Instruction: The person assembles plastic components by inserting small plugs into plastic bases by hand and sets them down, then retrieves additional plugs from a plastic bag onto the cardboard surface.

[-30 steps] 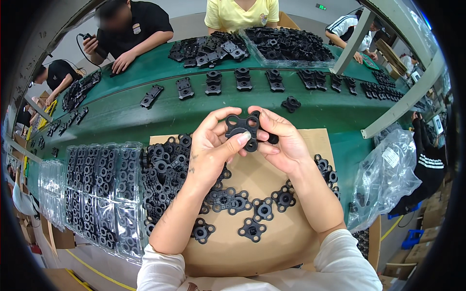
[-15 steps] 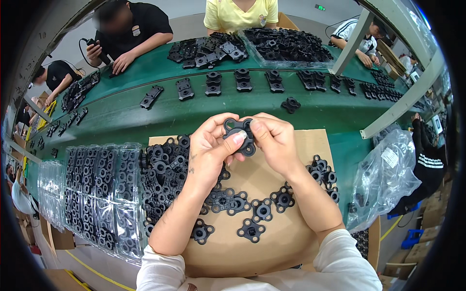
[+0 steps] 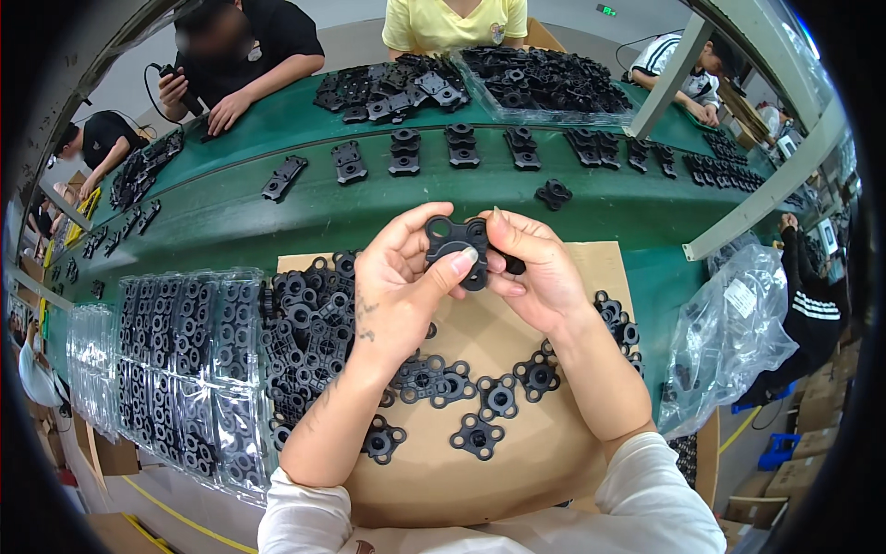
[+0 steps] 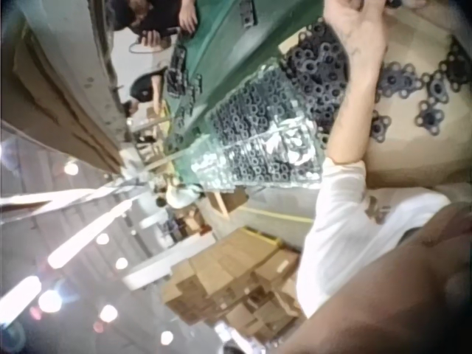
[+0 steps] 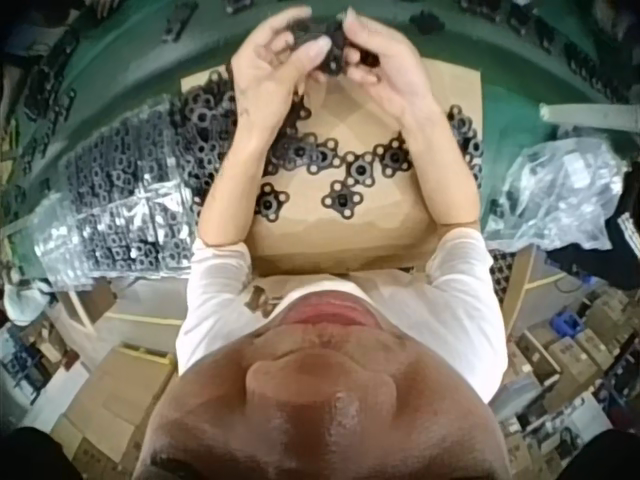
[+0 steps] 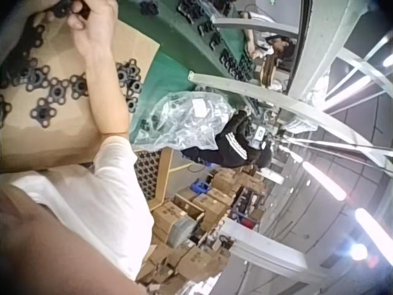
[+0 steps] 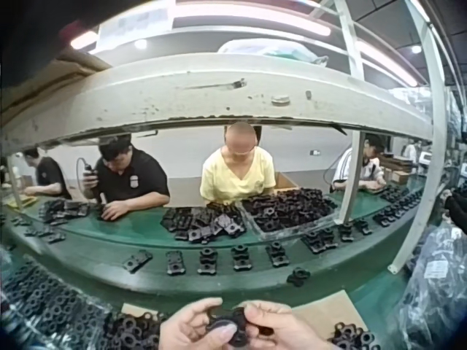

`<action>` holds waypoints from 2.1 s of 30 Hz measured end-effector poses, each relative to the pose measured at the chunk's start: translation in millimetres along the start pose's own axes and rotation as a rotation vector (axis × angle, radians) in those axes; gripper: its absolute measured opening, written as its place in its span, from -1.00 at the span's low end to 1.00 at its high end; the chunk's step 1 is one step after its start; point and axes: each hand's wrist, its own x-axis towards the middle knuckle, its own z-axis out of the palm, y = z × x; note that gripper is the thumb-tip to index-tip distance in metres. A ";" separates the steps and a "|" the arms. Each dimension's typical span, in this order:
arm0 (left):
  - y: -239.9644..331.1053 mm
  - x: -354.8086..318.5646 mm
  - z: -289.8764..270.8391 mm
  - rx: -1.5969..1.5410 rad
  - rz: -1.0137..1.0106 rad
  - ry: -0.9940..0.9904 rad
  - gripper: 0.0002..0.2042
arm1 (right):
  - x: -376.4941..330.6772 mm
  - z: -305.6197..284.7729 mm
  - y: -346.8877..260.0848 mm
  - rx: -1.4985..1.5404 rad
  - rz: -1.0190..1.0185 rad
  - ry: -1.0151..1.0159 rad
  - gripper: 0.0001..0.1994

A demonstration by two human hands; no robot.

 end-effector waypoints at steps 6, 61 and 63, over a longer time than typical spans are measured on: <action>-5.6 5.1 -2.1 -0.121 0.009 0.006 -0.58 | 11.3 10.0 -1.6 0.281 0.033 0.298 -0.77; -11.9 9.2 -14.0 -0.010 -0.025 0.029 -0.64 | 7.6 -11.6 4.7 0.151 0.031 -0.096 -0.85; -12.9 10.0 -14.4 0.002 -0.025 0.029 -0.65 | 9.1 -6.2 4.7 0.160 0.036 -0.065 -0.85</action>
